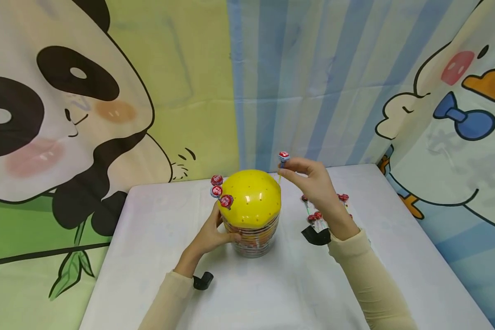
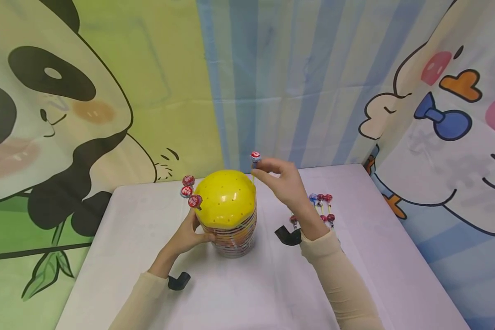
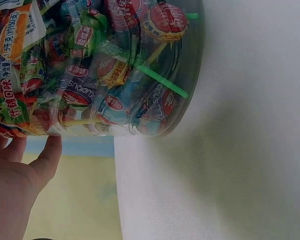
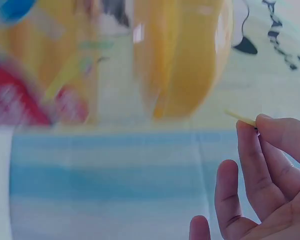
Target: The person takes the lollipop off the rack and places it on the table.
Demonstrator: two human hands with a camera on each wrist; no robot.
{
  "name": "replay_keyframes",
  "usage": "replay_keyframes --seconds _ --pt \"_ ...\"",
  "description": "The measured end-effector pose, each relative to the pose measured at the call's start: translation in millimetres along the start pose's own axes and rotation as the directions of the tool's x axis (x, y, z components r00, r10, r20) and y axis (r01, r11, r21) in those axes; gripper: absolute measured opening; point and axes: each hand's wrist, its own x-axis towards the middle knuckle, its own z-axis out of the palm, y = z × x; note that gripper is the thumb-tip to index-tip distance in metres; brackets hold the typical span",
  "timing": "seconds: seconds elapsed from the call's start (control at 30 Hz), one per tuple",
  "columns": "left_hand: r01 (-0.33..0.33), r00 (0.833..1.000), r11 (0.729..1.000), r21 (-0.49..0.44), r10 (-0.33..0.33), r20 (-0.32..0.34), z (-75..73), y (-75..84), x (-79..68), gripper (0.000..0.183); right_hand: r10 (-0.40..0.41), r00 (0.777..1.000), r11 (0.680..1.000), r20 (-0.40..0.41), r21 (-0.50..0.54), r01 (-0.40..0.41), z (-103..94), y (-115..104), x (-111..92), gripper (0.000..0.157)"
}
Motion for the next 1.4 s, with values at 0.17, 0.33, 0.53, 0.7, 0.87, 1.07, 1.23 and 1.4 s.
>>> replay_keyframes --seconds 0.17,0.33,0.53,0.7,0.87,1.07,1.23,1.4 --pt "0.006 1.0 1.0 0.001 -0.006 -0.004 0.9 -1.0 -0.2 0.11 0.082 0.996 0.996 -0.046 -0.017 -0.083 -29.3 24.9 -14.5 0.036" --pt "0.02 1.0 1.0 0.008 -0.02 -0.008 1.8 -1.4 -0.7 0.107 0.18 0.98 0.98 -0.085 -0.076 -0.186 -59.1 55.4 -31.9 0.041" --pt "0.031 0.999 0.999 0.01 -0.031 -0.01 2.6 -2.2 -2.5 0.106 0.296 0.949 0.931 -0.108 -0.188 -0.311 -92.5 100.8 -57.0 0.047" --pt "0.014 1.0 1.0 0.007 -0.014 -0.005 2.8 -1.3 -2.6 0.107 0.394 0.907 0.879 -0.15 -0.228 -0.419 -115.6 139.3 -80.0 0.051" --pt "0.016 1.0 1.0 0.012 -0.016 -0.017 2.0 -2.5 -2.0 0.107 0.496 0.848 0.803 -0.187 -0.274 -0.53 -134.9 175.5 -95.1 0.051" --pt "0.019 1.0 1.0 0.003 -0.019 -0.014 1.8 -3.3 -1.2 0.107 0.62 0.767 0.693 -0.165 -0.343 -0.634 -151.6 206.5 -105.2 0.041" --pt "0.014 1.0 1.0 -0.003 -0.014 -0.006 2.4 -3.6 -0.7 0.107 0.651 0.745 0.649 -0.143 -0.404 -0.645 -158.8 218.1 -108.4 0.034" --pt "0.012 1.0 1.0 -0.004 -0.012 -0.012 1.9 -4.0 -0.8 0.107 0.652 0.745 0.638 -0.14 -0.431 -0.639 -158.6 222.5 -106.4 0.03"
